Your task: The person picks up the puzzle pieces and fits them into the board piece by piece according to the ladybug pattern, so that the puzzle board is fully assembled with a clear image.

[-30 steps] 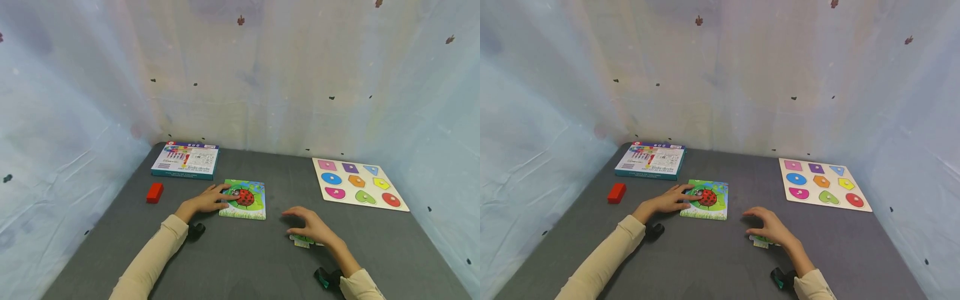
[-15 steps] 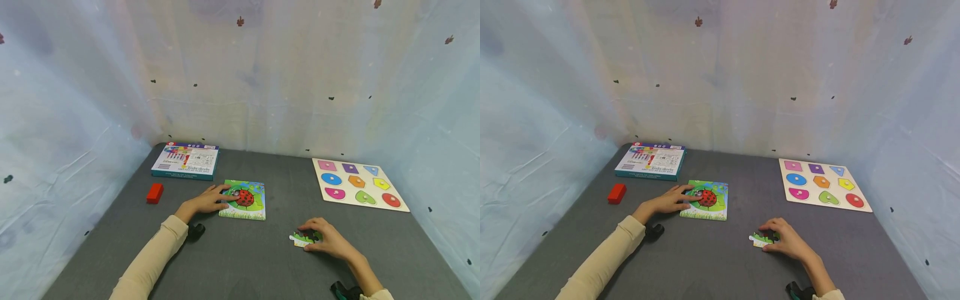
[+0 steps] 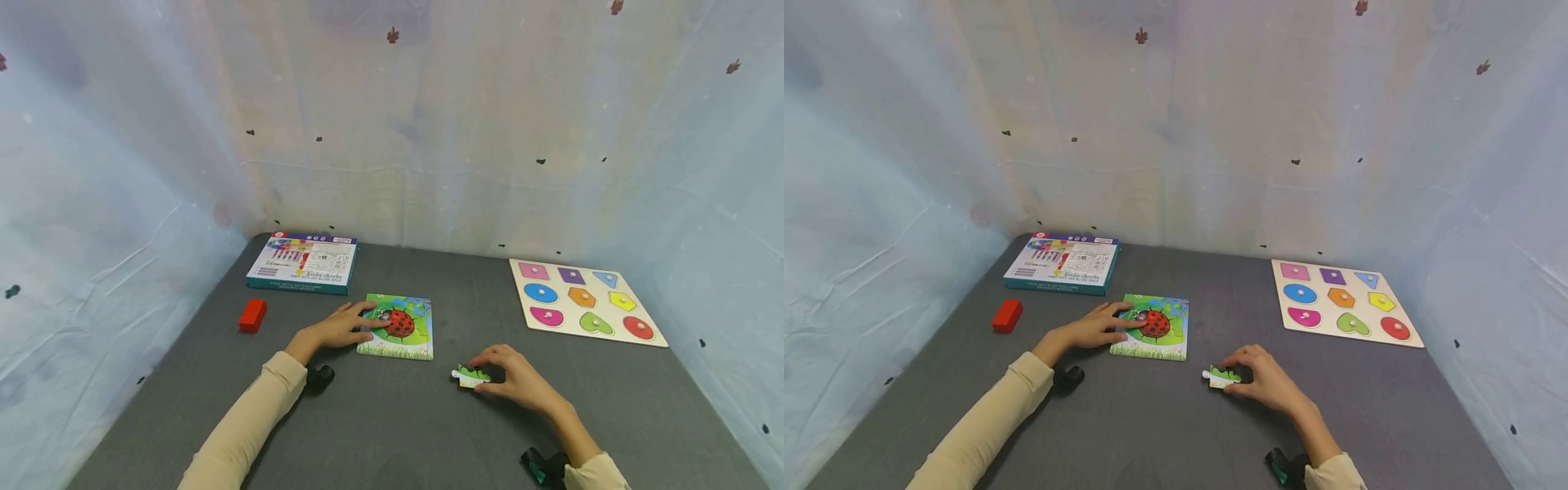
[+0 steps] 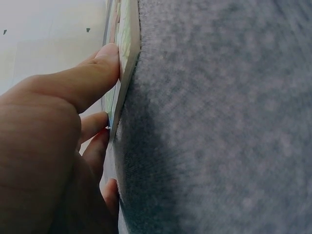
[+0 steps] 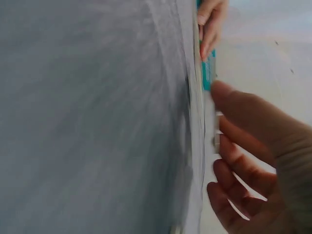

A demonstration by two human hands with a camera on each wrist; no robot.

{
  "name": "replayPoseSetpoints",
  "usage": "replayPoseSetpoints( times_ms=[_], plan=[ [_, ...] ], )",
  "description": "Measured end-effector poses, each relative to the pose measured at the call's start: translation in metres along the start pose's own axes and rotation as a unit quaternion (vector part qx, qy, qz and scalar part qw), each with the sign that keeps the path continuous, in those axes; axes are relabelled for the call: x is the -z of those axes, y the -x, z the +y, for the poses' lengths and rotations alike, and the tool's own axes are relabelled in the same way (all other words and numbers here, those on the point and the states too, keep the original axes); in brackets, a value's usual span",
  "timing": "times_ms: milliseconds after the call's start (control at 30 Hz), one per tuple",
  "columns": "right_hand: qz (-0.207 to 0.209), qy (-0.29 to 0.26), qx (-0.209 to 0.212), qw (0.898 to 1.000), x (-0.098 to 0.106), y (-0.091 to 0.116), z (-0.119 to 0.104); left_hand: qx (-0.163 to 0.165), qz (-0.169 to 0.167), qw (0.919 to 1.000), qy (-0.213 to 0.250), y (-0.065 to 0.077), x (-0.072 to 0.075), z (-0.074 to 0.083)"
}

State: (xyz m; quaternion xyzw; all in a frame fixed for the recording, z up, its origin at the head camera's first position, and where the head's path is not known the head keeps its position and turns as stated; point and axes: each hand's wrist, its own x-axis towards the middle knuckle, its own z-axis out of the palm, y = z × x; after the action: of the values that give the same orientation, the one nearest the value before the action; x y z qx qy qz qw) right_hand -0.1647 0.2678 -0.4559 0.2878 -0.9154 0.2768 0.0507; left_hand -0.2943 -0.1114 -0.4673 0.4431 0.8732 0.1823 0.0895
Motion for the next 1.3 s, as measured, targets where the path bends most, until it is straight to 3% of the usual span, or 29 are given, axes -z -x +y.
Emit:
replayPoseSetpoints(
  times_ms=[367, 600, 967, 1300],
  plan=[
    [0.002, -0.044, 0.046, 0.998, -0.034, -0.071, -0.024, 0.005, -0.007, 1.0000, -0.002, 0.000, 0.000, 0.001],
    [-0.017, -0.054, 0.035, 0.998, -0.054, -0.101, -0.031, 0.015, -0.006, 0.9998, 0.007, -0.001, -0.003, -0.002],
    [-0.039, -0.064, 0.051, 0.996, -0.067, -0.121, -0.031, 0.033, 0.002, 0.9993, 0.016, -0.002, -0.001, 0.003],
    [-0.016, -0.068, 0.057, 0.996, -0.072, -0.123, -0.032, 0.059, 0.022, 0.9980, -0.006, -0.009, -0.004, 0.009]
  ],
)
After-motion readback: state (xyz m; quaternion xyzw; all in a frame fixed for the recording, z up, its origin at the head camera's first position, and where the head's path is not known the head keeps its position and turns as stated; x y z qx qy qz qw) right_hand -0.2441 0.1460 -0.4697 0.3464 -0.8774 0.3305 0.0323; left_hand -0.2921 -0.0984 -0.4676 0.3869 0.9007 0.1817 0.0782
